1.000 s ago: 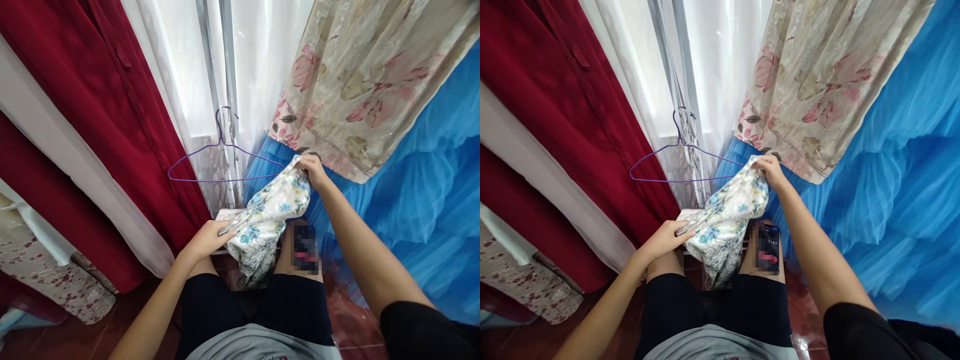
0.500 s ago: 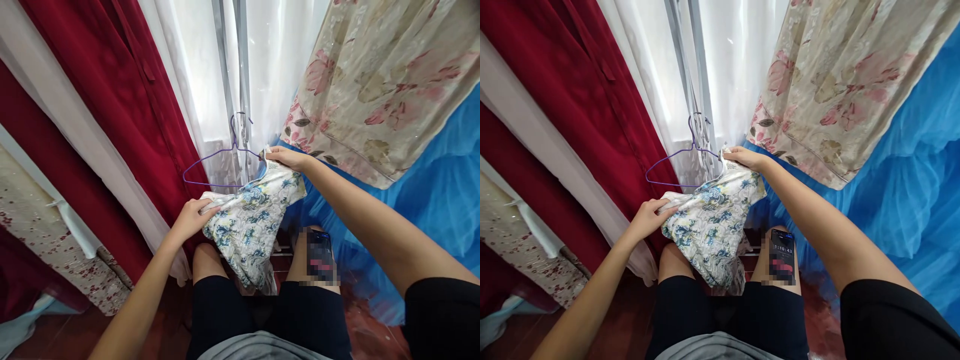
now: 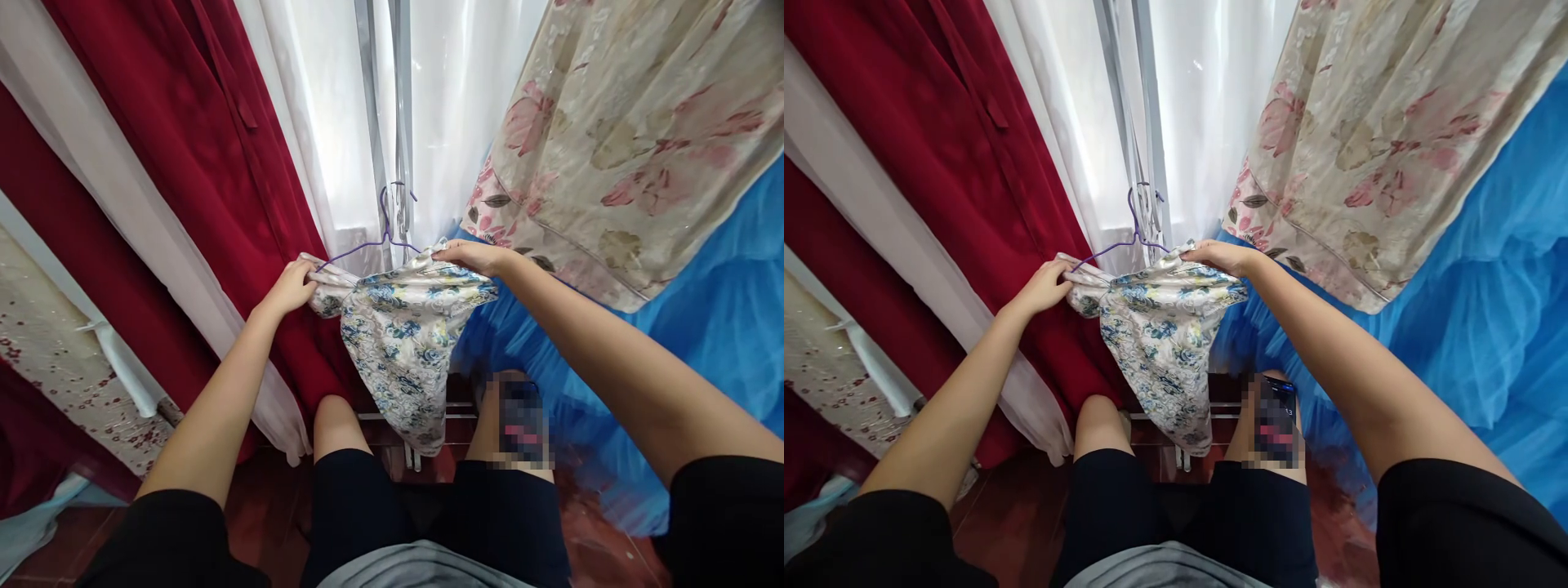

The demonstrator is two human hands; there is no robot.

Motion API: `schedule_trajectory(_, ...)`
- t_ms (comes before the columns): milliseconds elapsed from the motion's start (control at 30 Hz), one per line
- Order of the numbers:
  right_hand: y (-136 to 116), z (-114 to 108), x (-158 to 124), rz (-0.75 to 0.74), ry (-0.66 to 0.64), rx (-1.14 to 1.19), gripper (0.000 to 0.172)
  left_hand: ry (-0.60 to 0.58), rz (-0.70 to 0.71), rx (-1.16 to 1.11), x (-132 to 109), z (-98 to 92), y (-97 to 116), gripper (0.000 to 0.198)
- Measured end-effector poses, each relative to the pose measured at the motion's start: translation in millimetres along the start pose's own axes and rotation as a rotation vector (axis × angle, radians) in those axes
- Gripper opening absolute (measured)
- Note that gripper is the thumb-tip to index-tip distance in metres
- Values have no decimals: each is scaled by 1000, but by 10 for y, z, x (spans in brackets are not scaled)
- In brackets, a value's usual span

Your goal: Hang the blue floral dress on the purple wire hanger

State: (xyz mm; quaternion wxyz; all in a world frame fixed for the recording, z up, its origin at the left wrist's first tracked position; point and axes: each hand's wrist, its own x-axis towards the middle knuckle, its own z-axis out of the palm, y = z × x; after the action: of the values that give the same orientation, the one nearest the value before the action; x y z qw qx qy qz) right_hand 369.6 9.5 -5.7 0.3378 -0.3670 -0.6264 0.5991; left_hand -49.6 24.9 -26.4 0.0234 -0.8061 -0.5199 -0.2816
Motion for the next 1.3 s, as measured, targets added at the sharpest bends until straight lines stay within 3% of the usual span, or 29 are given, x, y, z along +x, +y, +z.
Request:
schedule_trajectory(200,120,26,61,51,7,82,14,130,256,-109,107,71,261,21)
schedule_trajectory(367,160,11,-12,-19,118,-4,19,237,213,-272,117,199,544,23)
schedule_trajectory(500,387,-96,-329,-153,143,106,45,376,181,-299,35,167,715,25)
schedule_trajectory(567,565,-146,-527,-146,141,178,54,454,126,-342,-29,128,730,23)
schedule_trajectory(700,740,-175,-756,-126,251,191,46,463,71,-364,-148,71,705,19)
schedule_trajectory(800,535,-126,-695,-257,363,236,43,440,61,-377,-182,29,745,23)
schedule_trajectory(900,170,35,-536,-387,470,254,39,469,48,-315,-172,-25,800,26)
schedule_trajectory(1000,-103,403,-534,-478,448,161,35,474,-25,-170,-186,-27,761,30)
schedule_trajectory(1100,-159,922,-840,-620,244,-153,44,573,-163,-294,-269,91,642,43)
schedule_trajectory(1200,-22,1318,-1226,-777,-147,-557,37,740,-300,-547,-380,303,620,61)
schedule_trajectory(1267,141,1408,-1336,-794,-204,-686,33,735,-323,-755,-436,447,759,68)
schedule_trajectory(1300,235,1401,-1328,-781,-138,-708,36,662,-297,-922,-456,510,883,71)
